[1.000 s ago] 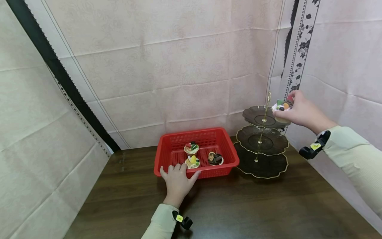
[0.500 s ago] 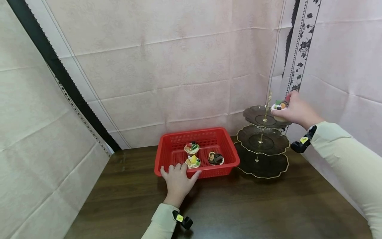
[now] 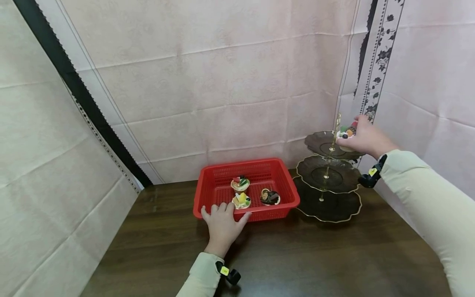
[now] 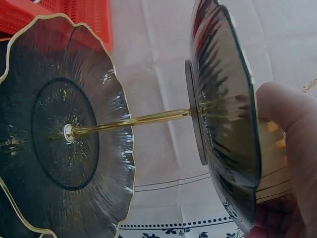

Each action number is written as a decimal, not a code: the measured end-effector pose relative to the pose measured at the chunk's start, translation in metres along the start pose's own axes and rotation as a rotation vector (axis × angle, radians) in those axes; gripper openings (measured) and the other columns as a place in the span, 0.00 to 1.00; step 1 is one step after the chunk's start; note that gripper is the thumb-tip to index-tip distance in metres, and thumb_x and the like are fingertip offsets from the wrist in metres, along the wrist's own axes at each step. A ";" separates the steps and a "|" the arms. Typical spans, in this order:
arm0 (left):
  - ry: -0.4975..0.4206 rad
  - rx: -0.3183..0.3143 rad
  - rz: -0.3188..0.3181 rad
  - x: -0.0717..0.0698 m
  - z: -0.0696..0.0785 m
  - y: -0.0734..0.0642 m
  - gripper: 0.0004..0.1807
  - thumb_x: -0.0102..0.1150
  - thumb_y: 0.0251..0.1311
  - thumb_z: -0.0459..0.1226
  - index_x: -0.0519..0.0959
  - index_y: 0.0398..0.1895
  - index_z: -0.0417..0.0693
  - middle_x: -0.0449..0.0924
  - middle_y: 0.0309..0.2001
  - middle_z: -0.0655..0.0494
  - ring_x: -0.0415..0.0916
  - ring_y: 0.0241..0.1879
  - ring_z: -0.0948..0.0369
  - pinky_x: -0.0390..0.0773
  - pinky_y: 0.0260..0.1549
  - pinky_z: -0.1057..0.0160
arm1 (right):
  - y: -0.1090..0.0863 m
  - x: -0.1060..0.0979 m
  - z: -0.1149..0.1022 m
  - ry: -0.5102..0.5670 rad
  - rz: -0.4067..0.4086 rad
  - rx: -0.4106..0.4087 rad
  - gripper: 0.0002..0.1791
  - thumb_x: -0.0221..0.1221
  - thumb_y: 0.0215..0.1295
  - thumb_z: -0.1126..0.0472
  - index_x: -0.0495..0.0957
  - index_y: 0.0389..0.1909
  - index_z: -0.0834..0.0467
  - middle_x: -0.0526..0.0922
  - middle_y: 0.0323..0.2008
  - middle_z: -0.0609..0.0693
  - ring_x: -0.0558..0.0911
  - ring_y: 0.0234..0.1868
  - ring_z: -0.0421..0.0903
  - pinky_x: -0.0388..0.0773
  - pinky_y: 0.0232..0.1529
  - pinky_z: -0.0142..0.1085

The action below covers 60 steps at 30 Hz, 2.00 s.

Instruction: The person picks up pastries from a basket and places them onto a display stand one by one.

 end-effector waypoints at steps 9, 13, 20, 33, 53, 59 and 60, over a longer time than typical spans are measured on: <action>0.005 0.003 0.009 -0.001 -0.001 0.001 0.41 0.52 0.56 0.74 0.82 0.56 0.52 0.83 0.47 0.48 0.73 0.50 0.45 0.53 0.60 0.24 | 0.007 0.001 0.001 0.013 -0.009 -0.009 0.62 0.62 0.66 0.42 0.28 0.76 0.70 0.50 0.73 0.77 0.60 0.68 0.74 0.58 0.66 0.67; 0.013 -0.005 -0.014 0.002 -0.002 0.001 0.42 0.51 0.56 0.74 0.81 0.58 0.53 0.83 0.48 0.48 0.73 0.51 0.46 0.52 0.61 0.24 | 0.010 0.001 0.004 0.011 -0.008 0.011 0.64 0.62 0.65 0.40 0.27 0.76 0.70 0.51 0.72 0.77 0.61 0.67 0.75 0.59 0.65 0.68; 0.009 0.000 -0.020 0.003 0.001 0.000 0.42 0.50 0.57 0.74 0.81 0.58 0.53 0.83 0.49 0.48 0.73 0.51 0.45 0.53 0.61 0.25 | 0.010 0.001 0.005 0.022 -0.016 0.001 0.66 0.63 0.64 0.39 0.27 0.75 0.72 0.52 0.71 0.79 0.61 0.66 0.74 0.59 0.65 0.67; 0.007 0.000 -0.012 0.001 0.001 -0.001 0.41 0.50 0.57 0.74 0.81 0.57 0.53 0.83 0.48 0.49 0.73 0.51 0.46 0.54 0.61 0.24 | 0.008 0.001 0.005 0.059 -0.058 0.005 0.66 0.64 0.65 0.39 0.28 0.75 0.74 0.53 0.66 0.82 0.60 0.65 0.75 0.59 0.65 0.67; 0.001 0.007 0.009 -0.001 0.002 -0.002 0.41 0.51 0.57 0.73 0.81 0.56 0.52 0.83 0.48 0.48 0.74 0.50 0.45 0.53 0.60 0.24 | -0.016 -0.026 -0.040 0.092 0.412 -0.078 0.66 0.66 0.54 0.29 0.43 0.79 0.61 0.59 0.72 0.67 0.63 0.67 0.67 0.60 0.66 0.64; 0.002 0.008 0.012 0.000 0.002 -0.002 0.40 0.51 0.57 0.73 0.82 0.54 0.51 0.83 0.48 0.48 0.74 0.49 0.45 0.53 0.61 0.25 | -0.034 -0.027 -0.062 0.119 0.550 -0.140 0.62 0.71 0.52 0.35 0.47 0.78 0.56 0.61 0.69 0.62 0.62 0.61 0.60 0.59 0.63 0.55; 0.001 0.008 0.014 0.000 0.002 -0.002 0.40 0.51 0.57 0.73 0.82 0.54 0.51 0.83 0.48 0.48 0.74 0.49 0.46 0.53 0.61 0.25 | -0.037 -0.028 -0.066 0.121 0.576 -0.155 0.61 0.71 0.52 0.36 0.48 0.78 0.55 0.61 0.68 0.61 0.62 0.61 0.59 0.58 0.62 0.54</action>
Point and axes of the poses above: each hand's wrist, its own y-axis towards the middle knuckle, its own x-axis out of the palm, z = x × y, the point moved 9 cm from there along y, towards the middle knuckle
